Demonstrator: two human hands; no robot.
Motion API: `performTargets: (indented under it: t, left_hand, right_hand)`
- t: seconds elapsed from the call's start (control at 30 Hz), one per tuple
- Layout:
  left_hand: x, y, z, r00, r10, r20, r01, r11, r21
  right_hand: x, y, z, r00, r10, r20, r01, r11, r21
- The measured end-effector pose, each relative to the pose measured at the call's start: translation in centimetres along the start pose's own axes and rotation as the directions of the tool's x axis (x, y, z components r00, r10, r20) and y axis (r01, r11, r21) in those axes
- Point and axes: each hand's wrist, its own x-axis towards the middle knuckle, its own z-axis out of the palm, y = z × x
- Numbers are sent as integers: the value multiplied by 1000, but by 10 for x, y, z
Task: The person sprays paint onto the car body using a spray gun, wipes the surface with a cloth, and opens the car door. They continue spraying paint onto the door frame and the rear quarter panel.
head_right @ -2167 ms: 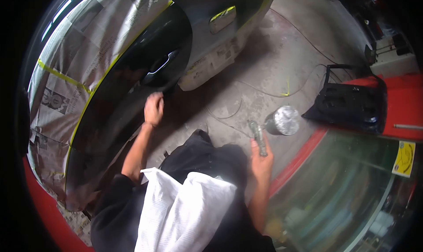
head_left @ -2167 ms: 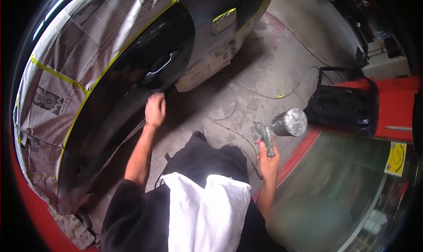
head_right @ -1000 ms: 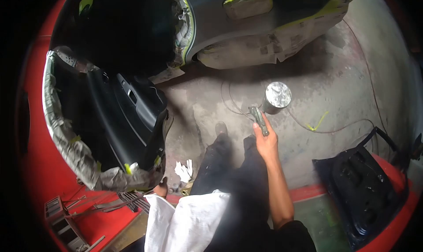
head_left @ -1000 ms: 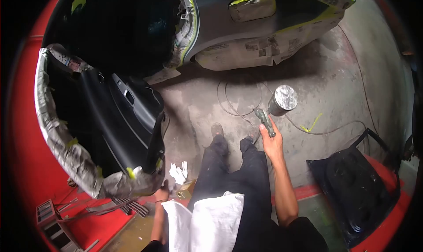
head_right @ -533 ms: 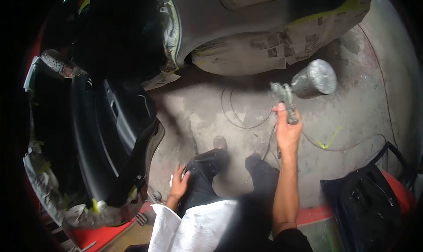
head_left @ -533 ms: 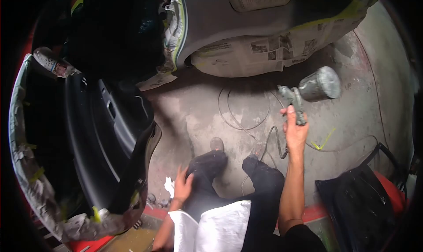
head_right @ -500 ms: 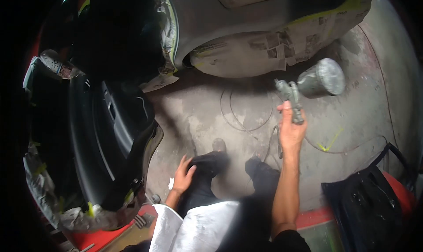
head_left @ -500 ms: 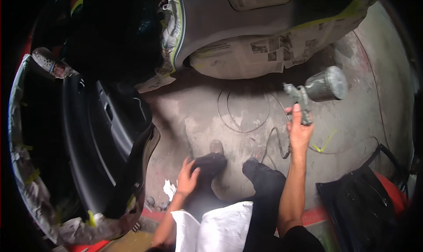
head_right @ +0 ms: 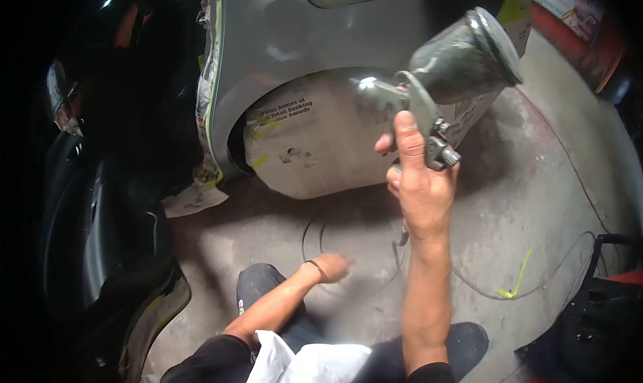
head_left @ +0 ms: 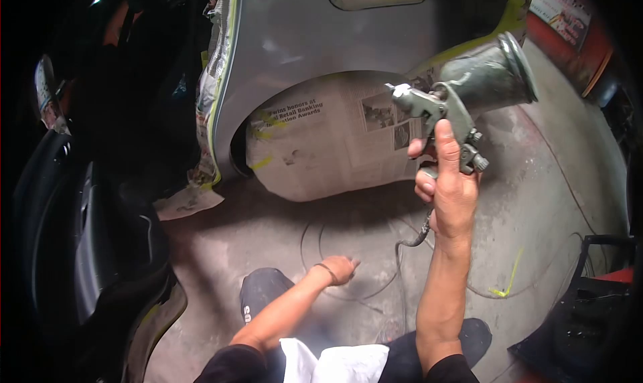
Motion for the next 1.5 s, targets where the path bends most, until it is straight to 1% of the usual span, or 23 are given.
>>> performTargets:
  t: [0.03,0.07,0.1,0.13,0.17,0.2,0.3,0.33,0.4,0.43,0.53,0.63,0.67,0.73,0.77,0.8,0.9,0.97,1.07,1.2,1.27,1.33,1.5]
  left_hand:
    - [14,5,-4,981,-50,189,29,993,113]
    - [23,11,-5,922,-123,368,40,974,225]
    - [24,15,-4,975,-37,217,10,992,126]
    - [23,20,-7,998,32,56,-33,999,31]
    - [19,25,-12,990,86,-110,-92,995,-48]
    - [15,29,-19,969,134,-208,-156,983,-94]
    - [12,17,-12,947,202,-249,-237,964,-119]
    - [10,11,-12,978,145,-152,-161,982,-99]
    - [9,-2,-8,998,45,37,-46,998,39]
    - [8,-7,-8,992,-18,129,3,993,116]
    - [13,-29,3,994,26,106,-36,995,90]
    - [7,-33,3,999,47,17,-48,998,49]
    - [4,-35,2,999,54,2,-54,998,33]
    - [-1,-37,3,997,67,-26,-67,998,-5]
    - [-1,-38,2,998,59,3,-59,998,10]
    - [0,-40,1,998,48,29,-49,999,24]
    - [1,-45,-1,997,25,74,-30,998,62]
    - [0,-42,-8,995,10,104,-19,996,88]
    - [-4,-40,-10,998,50,45,-52,998,41]
    - [-3,-42,-6,998,61,35,-62,997,37]
    - [-4,-44,-8,996,53,66,-57,997,58]
    - [-7,-44,-11,998,40,43,-42,998,48]
    - [-17,-41,-17,999,28,29,-29,999,35]
  right_hand:
    - [-2,5,4,999,-27,22,27,999,-21]
    - [-5,8,10,998,-44,42,46,998,-43]
    - [-6,10,17,997,-50,64,54,997,-64]
    - [-7,10,22,997,-60,39,63,995,-73]
    - [-8,8,25,997,-74,7,74,994,-85]
    - [-4,7,28,996,-83,-24,80,992,-100]
    - [5,5,36,973,-186,-139,157,967,-200]
    - [6,8,37,957,-232,-171,185,950,-252]
    - [2,14,35,929,-310,-202,233,915,-330]
    - [-4,14,37,944,-277,-180,210,924,-319]
    - [-25,-3,60,980,-177,-87,151,957,-246]
    - [-26,-19,72,986,-165,27,166,956,-242]
    - [-24,-24,80,983,-184,-3,177,946,-271]
    - [-10,-25,88,946,-325,-6,298,875,-381]
    - [-8,-25,93,919,-393,1,355,829,-432]
    - [-9,-27,97,931,-365,-25,318,841,-437]
    - [-20,-46,115,958,-287,19,275,893,-355]
    - [-13,-54,125,952,-291,89,304,892,-334]
    - [-2,-70,145,948,-282,146,314,897,-309]
    - [22,-79,162,925,-284,251,345,904,-251]
    - [28,-81,167,924,-299,237,359,891,-276]
    - [34,-81,168,920,-330,212,381,879,-287]
    - [41,-77,164,903,-421,86,426,854,-299]
